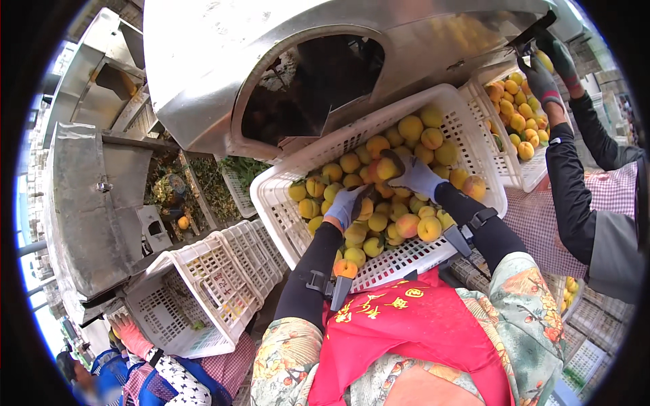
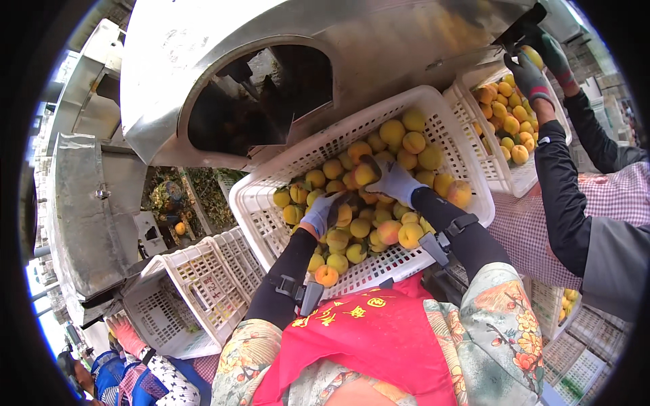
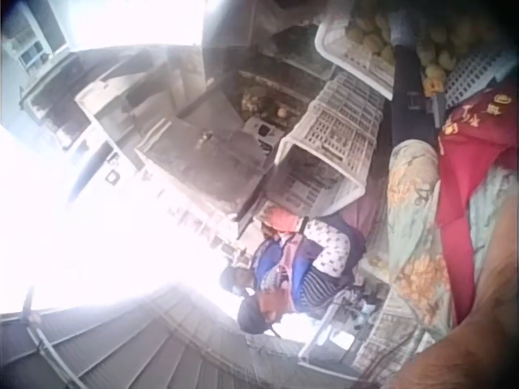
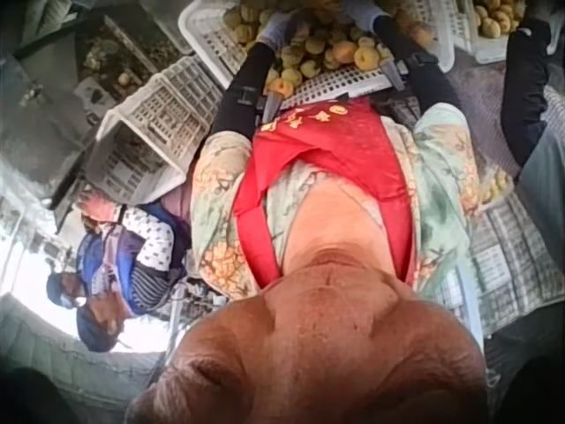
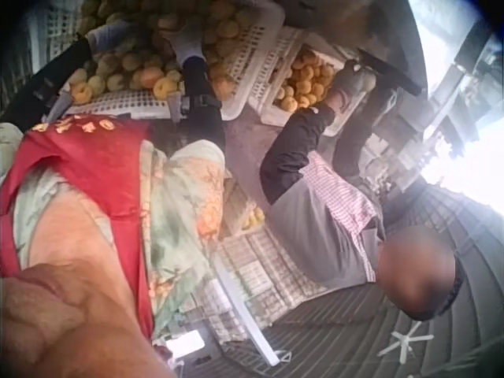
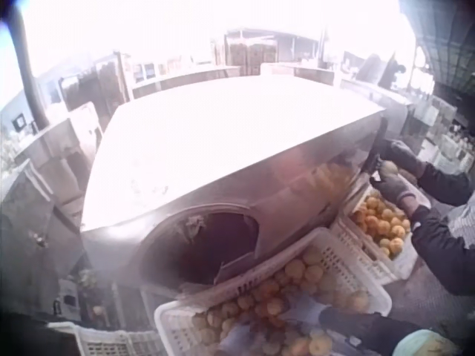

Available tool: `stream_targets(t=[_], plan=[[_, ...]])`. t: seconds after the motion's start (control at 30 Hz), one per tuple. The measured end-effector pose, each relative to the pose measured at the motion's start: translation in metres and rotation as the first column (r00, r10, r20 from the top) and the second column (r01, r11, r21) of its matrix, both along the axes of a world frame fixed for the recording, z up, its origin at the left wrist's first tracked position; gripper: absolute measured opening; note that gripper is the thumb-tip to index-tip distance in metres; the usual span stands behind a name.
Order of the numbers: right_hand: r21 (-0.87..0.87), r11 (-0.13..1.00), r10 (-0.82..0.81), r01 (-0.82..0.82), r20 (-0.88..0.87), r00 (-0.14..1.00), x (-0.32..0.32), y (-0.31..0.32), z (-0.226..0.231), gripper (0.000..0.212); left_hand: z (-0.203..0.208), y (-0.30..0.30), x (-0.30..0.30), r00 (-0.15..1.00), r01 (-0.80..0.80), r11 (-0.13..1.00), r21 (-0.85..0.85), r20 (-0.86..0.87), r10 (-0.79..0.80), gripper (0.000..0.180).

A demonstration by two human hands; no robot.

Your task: The recorder is sorting peaches from a basket and feeding them into a machine or placing them in another container for processing.

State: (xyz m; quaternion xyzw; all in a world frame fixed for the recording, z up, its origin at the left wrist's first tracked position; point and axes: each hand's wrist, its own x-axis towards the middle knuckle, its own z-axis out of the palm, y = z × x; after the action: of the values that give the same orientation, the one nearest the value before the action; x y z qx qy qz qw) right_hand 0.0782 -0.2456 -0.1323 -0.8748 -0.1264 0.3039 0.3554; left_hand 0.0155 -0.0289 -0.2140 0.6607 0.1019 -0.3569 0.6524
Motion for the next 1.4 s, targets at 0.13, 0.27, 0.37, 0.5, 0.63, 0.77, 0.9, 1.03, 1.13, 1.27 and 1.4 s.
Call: stream_targets(t=[0.13, 0.27, 0.37, 0.5, 0.63, 0.77, 0.9, 1.03, 1.13, 1.27, 1.4], plan=[[0.484, 0.786, -0.049, 0.385, -0.572, 0.819, -0.003, 0.023, 0.051, 0.068, 0.017, 0.013, -0.014, 0.905, -0.113, 0.908, -0.404, 0.335, 0.262, 0.067], [0.643, 0.758, -0.002, 0.107, -0.162, 0.987, -0.017, 0.050, 0.087, 0.074, 0.124, 0.032, -0.016, 0.773, -0.145, 0.967, -0.209, 0.586, 0.242, 0.054], [0.386, 0.898, 0.028, -0.212, 0.430, 0.902, -0.027, 0.064, 0.103, 0.076, 0.151, 0.049, -0.009, 0.863, -0.281, 0.875, -0.395, 0.294, 0.410, 0.052], [0.382, 0.919, -0.056, -0.097, 0.370, 0.927, -0.049, 0.085, 0.126, 0.077, 0.152, 0.077, -0.014, 0.891, -0.296, 0.867, -0.401, 0.213, 0.402, 0.057], [0.457, 0.880, -0.179, -0.130, 0.573, 0.800, -0.056, 0.103, 0.131, 0.083, 0.157, 0.064, -0.036, 0.632, -0.298, 0.945, -0.135, 0.714, 0.301, 0.044], [0.589, 0.806, -0.242, -0.061, 0.421, 0.874, -0.060, 0.105, 0.134, 0.088, 0.164, 0.079, -0.023, 0.737, -0.196, 0.970, -0.143, 0.631, 0.242, 0.040], [0.399, 0.916, -0.203, -0.048, 0.560, 0.803, -0.040, 0.117, 0.147, 0.084, 0.151, 0.091, -0.011, 0.624, -0.305, 0.944, -0.125, 0.722, 0.297, 0.038], [0.293, 0.954, -0.288, 0.060, 0.846, 0.449, -0.001, 0.139, 0.111, 0.080, 0.133, 0.076, -0.009, 0.411, -0.484, 0.851, 0.203, 0.911, 0.017, 0.045], [0.252, 0.956, -0.292, 0.149, 0.850, 0.438, 0.019, 0.147, 0.101, 0.081, 0.128, 0.060, -0.016, 0.572, -0.366, 0.929, -0.061, 0.773, 0.276, 0.049], [0.238, 0.958, -0.285, 0.158, 0.835, 0.471, 0.021, 0.165, 0.094, 0.084, 0.104, 0.067, -0.031, 0.741, -0.452, 0.617, -0.644, 0.114, 0.662, 0.046], [0.263, 0.952, -0.305, 0.155, 0.846, 0.438, 0.037, 0.186, 0.094, 0.086, 0.109, 0.064, -0.040, 0.672, -0.476, 0.702, -0.530, 0.296, 0.679, 0.047]])
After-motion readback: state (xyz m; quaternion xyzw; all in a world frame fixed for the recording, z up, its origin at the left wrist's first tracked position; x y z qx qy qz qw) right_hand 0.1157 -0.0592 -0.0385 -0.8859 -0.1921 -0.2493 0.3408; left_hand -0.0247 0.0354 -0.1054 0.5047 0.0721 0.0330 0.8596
